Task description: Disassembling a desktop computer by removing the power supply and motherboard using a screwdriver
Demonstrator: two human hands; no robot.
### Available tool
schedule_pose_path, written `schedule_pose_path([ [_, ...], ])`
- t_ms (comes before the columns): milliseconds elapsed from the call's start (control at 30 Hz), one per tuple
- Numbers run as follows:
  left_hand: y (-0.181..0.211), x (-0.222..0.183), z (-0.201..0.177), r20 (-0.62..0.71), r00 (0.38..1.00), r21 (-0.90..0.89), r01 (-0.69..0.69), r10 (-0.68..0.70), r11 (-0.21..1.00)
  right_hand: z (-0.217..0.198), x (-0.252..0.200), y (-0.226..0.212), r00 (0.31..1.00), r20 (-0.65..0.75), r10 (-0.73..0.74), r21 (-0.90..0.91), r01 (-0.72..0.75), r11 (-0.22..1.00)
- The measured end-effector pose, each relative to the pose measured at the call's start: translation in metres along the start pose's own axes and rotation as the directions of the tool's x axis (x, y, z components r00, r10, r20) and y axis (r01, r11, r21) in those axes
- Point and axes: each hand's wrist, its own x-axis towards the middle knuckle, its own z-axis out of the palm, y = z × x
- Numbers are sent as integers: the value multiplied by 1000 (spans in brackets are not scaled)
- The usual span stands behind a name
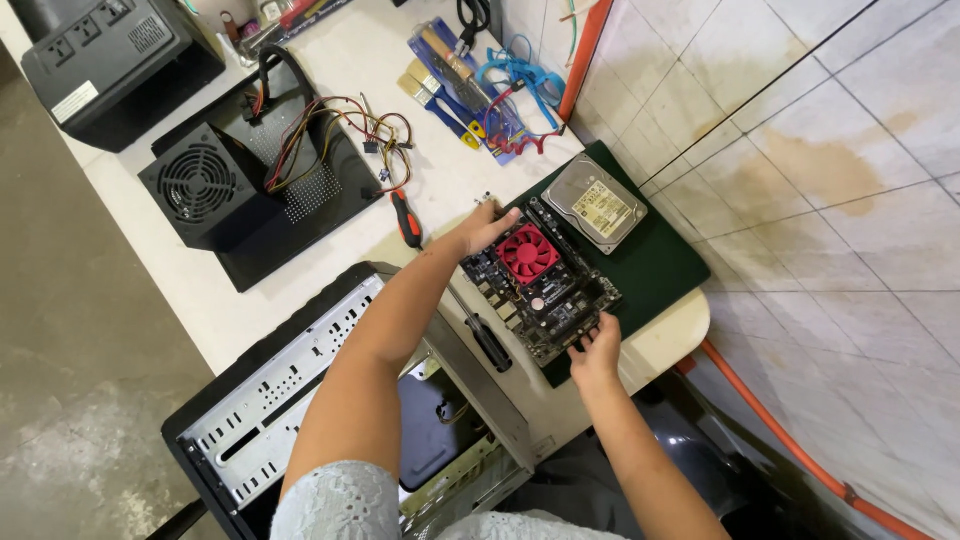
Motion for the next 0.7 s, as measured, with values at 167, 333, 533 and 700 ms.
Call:
schedule_pose_path([
  [167, -12, 13, 12, -28, 1000, 39, 3, -2, 999, -2, 5, 3, 999, -11, -45, 1, 45, 999],
  [333, -4, 6, 19, -72, 997, 132, 45, -36, 990, 17, -24, 0, 999, -9, -32, 6, 32, 999],
  [533, 20, -15, 14, -104, 991, 183, 99, -81, 978, 36, -53, -9, 999, 3, -39, -140, 39, 989],
  [700, 27, -15, 14, -84, 992, 197, 105, -90, 975, -8, 35, 19, 996, -30, -84, -166, 78, 983],
])
